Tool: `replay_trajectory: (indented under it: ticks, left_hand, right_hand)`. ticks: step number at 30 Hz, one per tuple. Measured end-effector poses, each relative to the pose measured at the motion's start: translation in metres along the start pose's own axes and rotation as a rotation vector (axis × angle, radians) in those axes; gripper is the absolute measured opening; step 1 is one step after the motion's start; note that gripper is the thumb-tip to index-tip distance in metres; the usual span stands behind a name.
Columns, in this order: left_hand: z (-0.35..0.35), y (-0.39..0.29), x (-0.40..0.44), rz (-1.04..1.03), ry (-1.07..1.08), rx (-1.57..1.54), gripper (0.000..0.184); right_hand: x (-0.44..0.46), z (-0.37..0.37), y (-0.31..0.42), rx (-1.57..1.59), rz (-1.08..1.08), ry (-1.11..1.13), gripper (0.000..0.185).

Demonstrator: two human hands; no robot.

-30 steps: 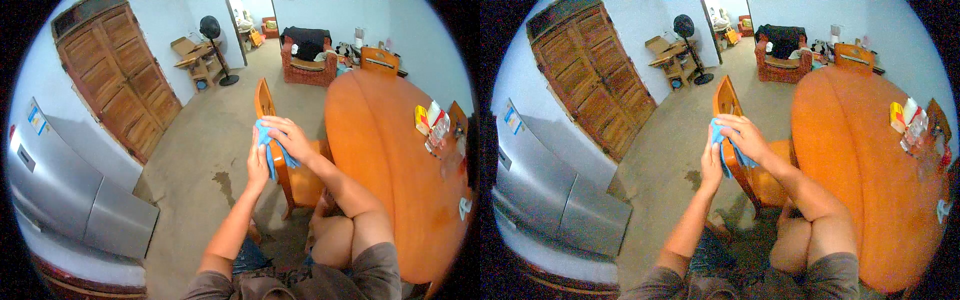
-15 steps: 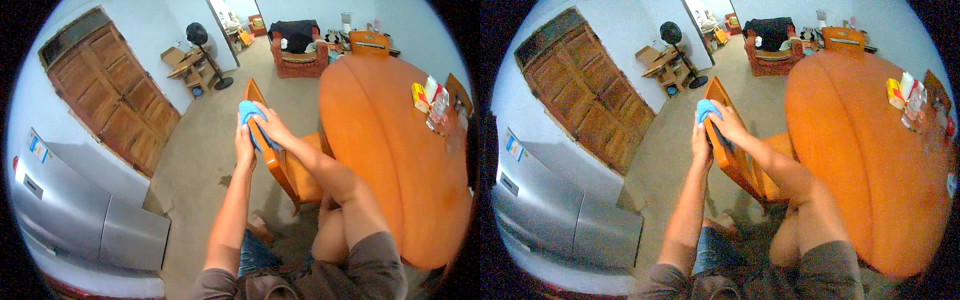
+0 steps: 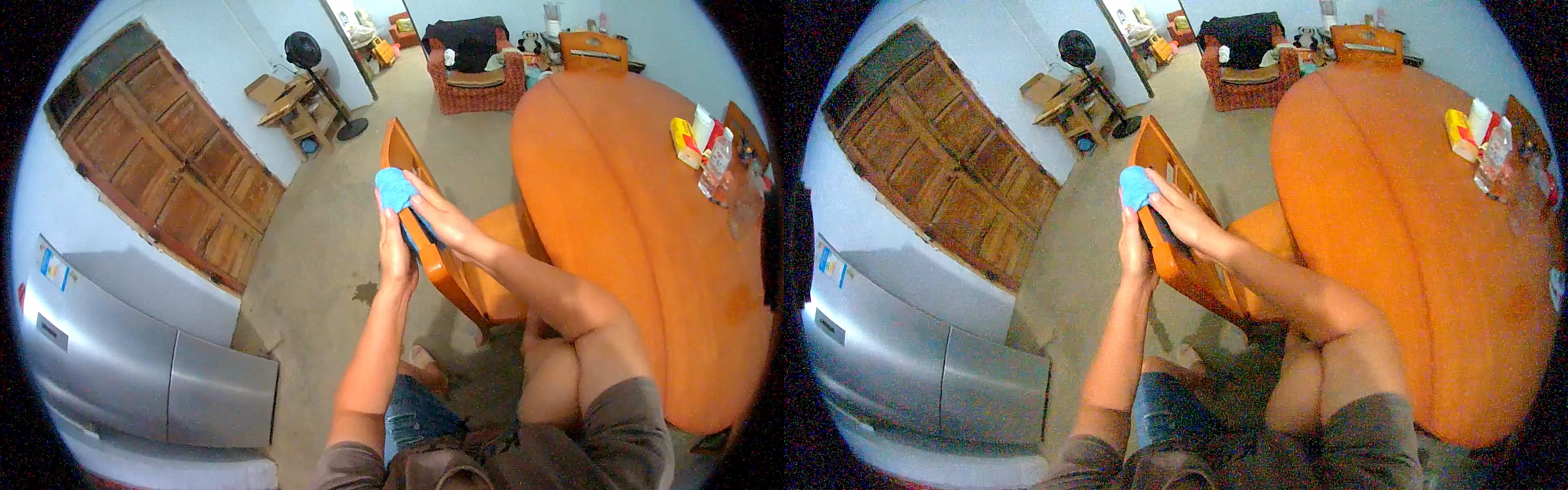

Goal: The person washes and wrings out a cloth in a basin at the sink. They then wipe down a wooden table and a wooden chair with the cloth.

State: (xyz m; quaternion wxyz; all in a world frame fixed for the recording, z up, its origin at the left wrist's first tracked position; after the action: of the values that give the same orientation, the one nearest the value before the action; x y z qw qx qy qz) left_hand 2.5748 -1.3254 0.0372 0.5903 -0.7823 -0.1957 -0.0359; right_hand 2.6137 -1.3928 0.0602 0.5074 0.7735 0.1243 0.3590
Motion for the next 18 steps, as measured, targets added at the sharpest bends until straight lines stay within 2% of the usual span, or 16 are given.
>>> replay_trajectory:
  ticks: [2, 4, 9, 13, 15, 18]
  left_hand:
    - [0.006, 0.002, 0.013, 0.025, -0.012, 0.007, 0.056]
    - [0.029, 0.016, 0.03, 0.115, -0.157, -0.008, 0.054]
    - [0.025, 0.017, 0.066, 0.14, -0.118, -0.005, 0.055]
    - [0.028, 0.028, 0.085, 0.176, -0.157, -0.01, 0.054]
    - [0.031, 0.02, 0.082, 0.157, -0.106, 0.052, 0.056]
    - [0.041, 0.023, 0.078, 0.085, -0.097, 0.107, 0.05]
  right_hand:
    - [0.016, 0.001, -0.009, -0.026, 0.03, -0.032, 0.049]
    - [0.034, 0.006, -0.018, -0.052, 0.058, -0.061, 0.048]
    - [0.068, 0.029, -0.021, -0.169, 0.179, -0.21, 0.047]
    - [0.087, 0.045, -0.031, -0.226, 0.202, -0.22, 0.049]
    - [0.082, 0.037, -0.03, -0.316, 0.209, -0.219, 0.049]
    - [0.071, 0.032, -0.022, -0.402, 0.315, -0.17, 0.049]
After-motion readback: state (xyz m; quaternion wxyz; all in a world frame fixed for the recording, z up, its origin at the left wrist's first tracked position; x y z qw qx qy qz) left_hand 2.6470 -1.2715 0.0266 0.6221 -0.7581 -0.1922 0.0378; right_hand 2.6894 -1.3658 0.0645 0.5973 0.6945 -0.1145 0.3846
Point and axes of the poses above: each hand's wrist, its own x-axis towards the middle knuckle, its own z-axis out of the back of the hand, y = z × x, the point moved 10 cm from there along x, towards the middle knuckle, and after that the axes turned 7 degrees about x, right-handed, at the moved point
